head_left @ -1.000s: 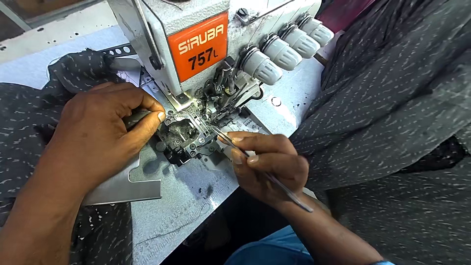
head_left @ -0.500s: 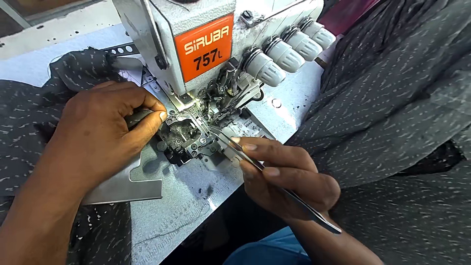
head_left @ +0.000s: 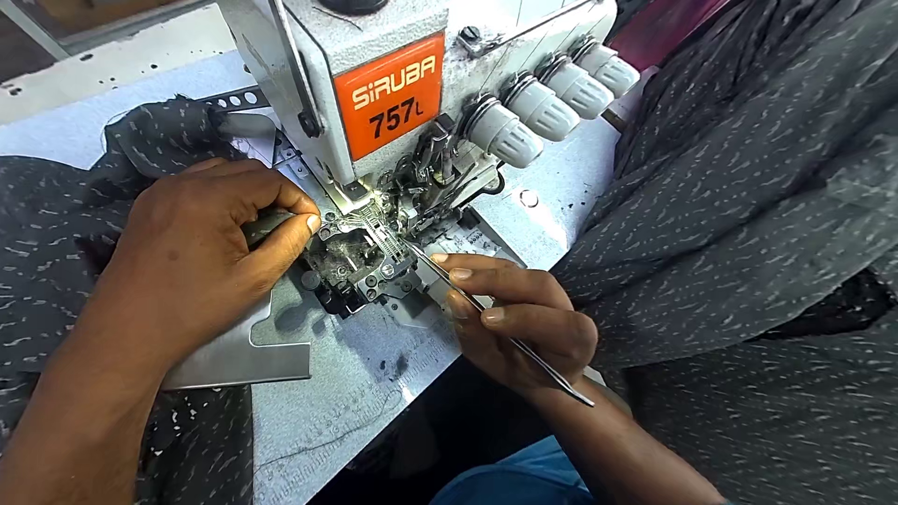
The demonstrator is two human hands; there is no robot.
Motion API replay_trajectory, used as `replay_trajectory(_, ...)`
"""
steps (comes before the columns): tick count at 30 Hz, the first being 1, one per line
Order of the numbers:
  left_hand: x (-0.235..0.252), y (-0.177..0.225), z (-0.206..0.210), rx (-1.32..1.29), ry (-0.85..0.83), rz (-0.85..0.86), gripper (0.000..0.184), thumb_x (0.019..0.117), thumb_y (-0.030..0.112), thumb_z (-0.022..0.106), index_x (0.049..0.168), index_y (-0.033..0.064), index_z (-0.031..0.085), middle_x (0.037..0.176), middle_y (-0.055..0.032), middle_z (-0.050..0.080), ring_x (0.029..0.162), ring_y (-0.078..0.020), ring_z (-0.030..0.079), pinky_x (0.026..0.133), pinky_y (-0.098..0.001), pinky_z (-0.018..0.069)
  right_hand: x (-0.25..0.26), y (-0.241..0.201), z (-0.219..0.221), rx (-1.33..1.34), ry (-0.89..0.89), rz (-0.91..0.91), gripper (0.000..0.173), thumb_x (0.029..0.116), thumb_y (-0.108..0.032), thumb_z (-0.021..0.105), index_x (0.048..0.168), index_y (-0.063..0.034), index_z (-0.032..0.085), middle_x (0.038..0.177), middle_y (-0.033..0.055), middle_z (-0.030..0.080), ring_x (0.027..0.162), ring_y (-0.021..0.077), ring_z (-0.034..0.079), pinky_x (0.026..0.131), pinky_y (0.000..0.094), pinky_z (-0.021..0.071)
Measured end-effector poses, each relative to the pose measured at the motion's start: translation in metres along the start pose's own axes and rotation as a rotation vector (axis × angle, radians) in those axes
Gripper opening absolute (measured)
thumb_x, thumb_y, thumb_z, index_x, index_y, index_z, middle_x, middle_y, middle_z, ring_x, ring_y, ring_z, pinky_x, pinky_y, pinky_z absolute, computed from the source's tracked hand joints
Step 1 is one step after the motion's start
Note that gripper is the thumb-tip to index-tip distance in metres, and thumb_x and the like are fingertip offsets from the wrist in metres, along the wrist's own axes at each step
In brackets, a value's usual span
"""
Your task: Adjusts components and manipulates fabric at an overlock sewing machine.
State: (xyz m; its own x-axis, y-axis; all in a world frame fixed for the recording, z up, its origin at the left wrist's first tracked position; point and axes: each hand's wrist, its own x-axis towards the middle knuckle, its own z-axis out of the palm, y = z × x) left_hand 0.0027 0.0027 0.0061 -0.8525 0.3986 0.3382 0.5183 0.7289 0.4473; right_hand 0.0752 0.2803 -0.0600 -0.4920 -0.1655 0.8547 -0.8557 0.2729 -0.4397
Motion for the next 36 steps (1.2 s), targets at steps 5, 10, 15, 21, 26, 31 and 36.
replay_trajectory(5,0.0,0.001,0.0,0.003,0.003,0.009,0.022,0.096,0.037,0.058,0.094,0.0202,0.073,0.084,0.0099,0.06,0.078,-0.0032,0.053,0.07,-0.0281,0.0426,0.0,-0.005,-0.001,0.051,0.014,0.02,0.022,0.0917,0.001,0.073,0.101,-0.0103,0.057,0.113,0.0042,0.067,0.111,0.0229,0.071,0.092,0.0411,0.0646)
replay_trajectory(10,0.0,0.001,0.0,-0.002,-0.001,-0.005,0.021,0.0949,0.038,0.059,0.094,0.0225,0.072,0.085,0.0114,0.061,0.08,-0.002,0.055,0.071,-0.0282,0.0435,-0.002,-0.007,0.003,-0.05,-0.018,0.01,0.02,0.0934,-0.001,0.071,0.097,-0.0092,0.052,0.113,0.0045,0.066,0.113,0.0213,0.07,0.095,0.0395,0.0635)
replay_trajectory(15,0.0,0.0,0.0,-0.003,0.003,-0.004,0.021,0.0948,0.039,0.059,0.094,0.0224,0.072,0.085,0.0113,0.062,0.08,-0.0021,0.055,0.07,-0.0277,0.0439,-0.002,-0.01,0.006,-0.111,-0.024,-0.005,0.021,0.0933,-0.002,0.071,0.1,-0.0073,0.052,0.11,0.0088,0.067,0.11,0.0247,0.071,0.093,0.0413,0.0644)
replay_trajectory(21,0.0,0.0,0.0,-0.001,0.0,-0.007,0.021,0.0949,0.039,0.06,0.095,0.0227,0.072,0.086,0.0116,0.061,0.079,-0.0017,0.055,0.07,-0.027,0.0438,-0.004,-0.011,0.007,-0.233,-0.116,-0.05,0.019,0.0945,-0.002,0.07,0.098,-0.0054,0.052,0.11,0.0121,0.066,0.113,0.0272,0.07,0.095,0.0409,0.0631)
replay_trajectory(26,0.0,0.0,0.0,-0.001,0.001,-0.004,0.021,0.0949,0.039,0.059,0.094,0.0226,0.072,0.085,0.0115,0.061,0.079,-0.0013,0.055,0.069,-0.0263,0.0436,-0.011,-0.001,0.011,-0.199,-0.126,-0.107,0.018,0.0934,0.002,0.069,0.1,-0.0043,0.052,0.114,0.0141,0.065,0.118,0.0306,0.068,0.097,0.0438,0.0621)
replay_trajectory(31,0.0,0.001,0.0,0.0,-0.001,-0.012,0.021,0.095,0.039,0.059,0.095,0.0229,0.072,0.086,0.0114,0.061,0.079,-0.0013,0.055,0.07,-0.0263,0.0433,-0.012,0.005,0.007,-0.028,-0.204,-0.181,0.003,0.1007,0.0,0.058,0.099,-0.001,0.055,0.12,0.0183,0.065,0.126,0.0333,0.063,0.103,0.0459,0.0572)
replay_trajectory(36,0.0,-0.001,0.001,0.0,0.009,0.012,0.022,0.0952,0.039,0.059,0.094,0.0214,0.072,0.085,0.0103,0.062,0.079,-0.003,0.055,0.07,-0.0291,0.044,-0.015,0.005,0.006,-0.039,-0.076,-0.109,0.016,0.0953,0.0,0.068,0.102,-0.0055,0.054,0.119,0.0109,0.064,0.121,0.0275,0.066,0.099,0.0436,0.061)
